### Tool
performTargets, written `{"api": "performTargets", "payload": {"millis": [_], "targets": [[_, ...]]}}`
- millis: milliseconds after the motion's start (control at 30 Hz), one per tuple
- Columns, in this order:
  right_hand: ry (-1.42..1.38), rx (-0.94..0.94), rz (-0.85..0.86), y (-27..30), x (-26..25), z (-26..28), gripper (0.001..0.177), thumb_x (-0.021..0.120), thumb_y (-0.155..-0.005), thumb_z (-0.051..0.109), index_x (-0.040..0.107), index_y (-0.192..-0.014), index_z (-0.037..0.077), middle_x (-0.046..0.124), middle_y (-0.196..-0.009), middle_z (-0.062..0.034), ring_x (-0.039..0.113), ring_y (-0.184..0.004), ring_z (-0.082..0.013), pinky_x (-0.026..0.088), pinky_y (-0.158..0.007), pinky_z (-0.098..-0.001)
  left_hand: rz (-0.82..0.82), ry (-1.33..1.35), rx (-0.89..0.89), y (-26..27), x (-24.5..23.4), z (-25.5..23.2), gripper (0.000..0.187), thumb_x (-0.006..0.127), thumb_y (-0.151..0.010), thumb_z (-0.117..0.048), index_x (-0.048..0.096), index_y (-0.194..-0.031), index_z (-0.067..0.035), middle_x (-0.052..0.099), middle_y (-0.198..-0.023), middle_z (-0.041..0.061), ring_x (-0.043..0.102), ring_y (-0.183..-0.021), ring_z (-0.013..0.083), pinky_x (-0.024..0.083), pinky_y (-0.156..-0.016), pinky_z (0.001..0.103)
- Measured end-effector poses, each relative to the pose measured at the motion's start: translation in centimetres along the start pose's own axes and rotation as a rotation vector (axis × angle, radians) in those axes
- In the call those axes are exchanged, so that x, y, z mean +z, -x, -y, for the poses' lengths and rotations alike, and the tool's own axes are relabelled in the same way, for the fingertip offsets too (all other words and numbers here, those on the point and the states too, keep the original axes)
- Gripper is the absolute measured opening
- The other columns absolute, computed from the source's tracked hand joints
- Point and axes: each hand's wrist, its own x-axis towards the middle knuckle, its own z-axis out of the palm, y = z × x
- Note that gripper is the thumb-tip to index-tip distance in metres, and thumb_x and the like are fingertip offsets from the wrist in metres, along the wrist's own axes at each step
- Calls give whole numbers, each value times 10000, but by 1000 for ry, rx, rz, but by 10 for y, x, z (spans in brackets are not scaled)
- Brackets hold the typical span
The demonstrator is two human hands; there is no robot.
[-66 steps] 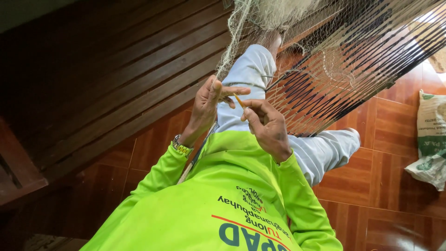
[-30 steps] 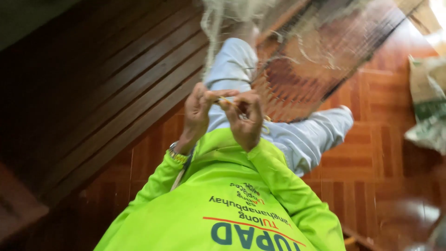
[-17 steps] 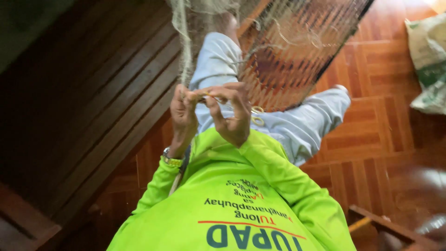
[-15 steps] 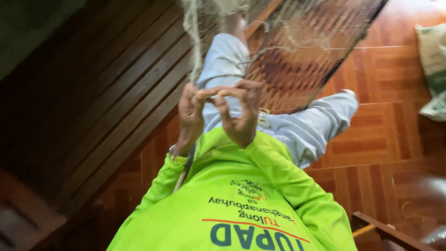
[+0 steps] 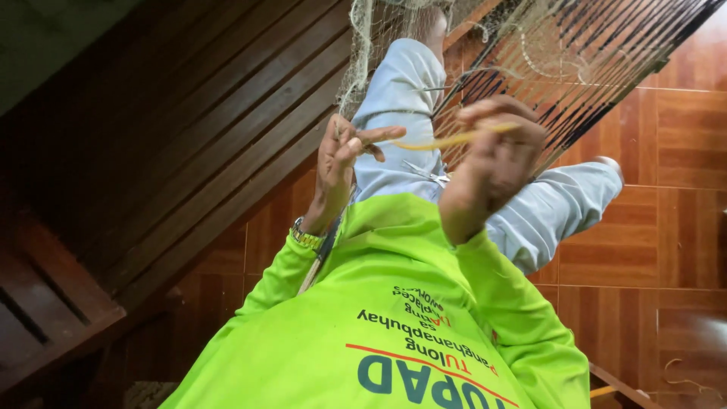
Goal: Weaving or repairing a fishing net using a shuttle and thread by tying knots in a repetitive pattern.
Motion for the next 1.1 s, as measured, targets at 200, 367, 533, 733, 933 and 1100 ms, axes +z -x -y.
{"api": "performTargets", "payload": {"millis": [200, 367, 533, 733, 933, 1100], "targets": [[-244, 227, -171, -2, -2, 29, 151, 491, -1050, 259, 441, -1045, 117, 546, -791, -197, 553, -697, -290, 510, -730, -391, -143, 47, -91, -2, -24, -2, 210, 450, -1031, -190, 259, -945, -170, 683, -1165, 357, 696, -1182, 422, 566, -754, 314], [-169, 346, 106, 4, -12, 19, 88, 453, -1086, 183, 399, -1098, 115, 377, -684, -64, 379, -490, -161, 309, -476, -289, -98, 9, -81, -1, -42, -5, 162, 418, -1023, -162, 270, -961, -188, 678, -1197, 347, 715, -1166, 428, 614, -732, 303], [90, 302, 376, 7, -23, 10, 139, 555, -1103, 120, 502, -1200, 36, 508, -1140, -128, 576, -971, -183, 514, -883, -286, -140, -70, -97, -3, -43, -12, 188, 386, -1022, -180, 215, -945, -170, 680, -1163, 372, 729, -1120, 436, 607, -693, 285], [344, 293, 846, 0, -27, 6, 147, 674, -1049, 156, 719, -1147, 56, 693, -1003, -57, 388, -565, -143, 410, -611, -325, -151, -96, -138, -4, -44, -12, 214, 375, -1032, -217, 185, -946, -175, 699, -1178, 318, 725, -1142, 432, 565, -685, 295], [29, 629, 904, -1, -22, -11, 95, 678, -1018, 104, 769, -994, 90, 638, -648, -50, 573, -678, -81, 433, -511, -238, -15, -97, -55, -4, -48, -7, 155, 341, -1080, -283, 206, -1052, -211, 720, -1186, 308, 728, -954, 249, 530, -771, 244], [-106, 669, 771, 0, -26, -17, 110, 707, -993, 42, 755, -1088, 13, 569, -715, -32, 489, -724, -43, 455, -555, -201, -2, -149, -13, -7, -42, -13, 315, 518, -1050, -199, 206, -1024, -220, 722, -1194, 298, 684, -782, 152, 519, -721, 201]]}}
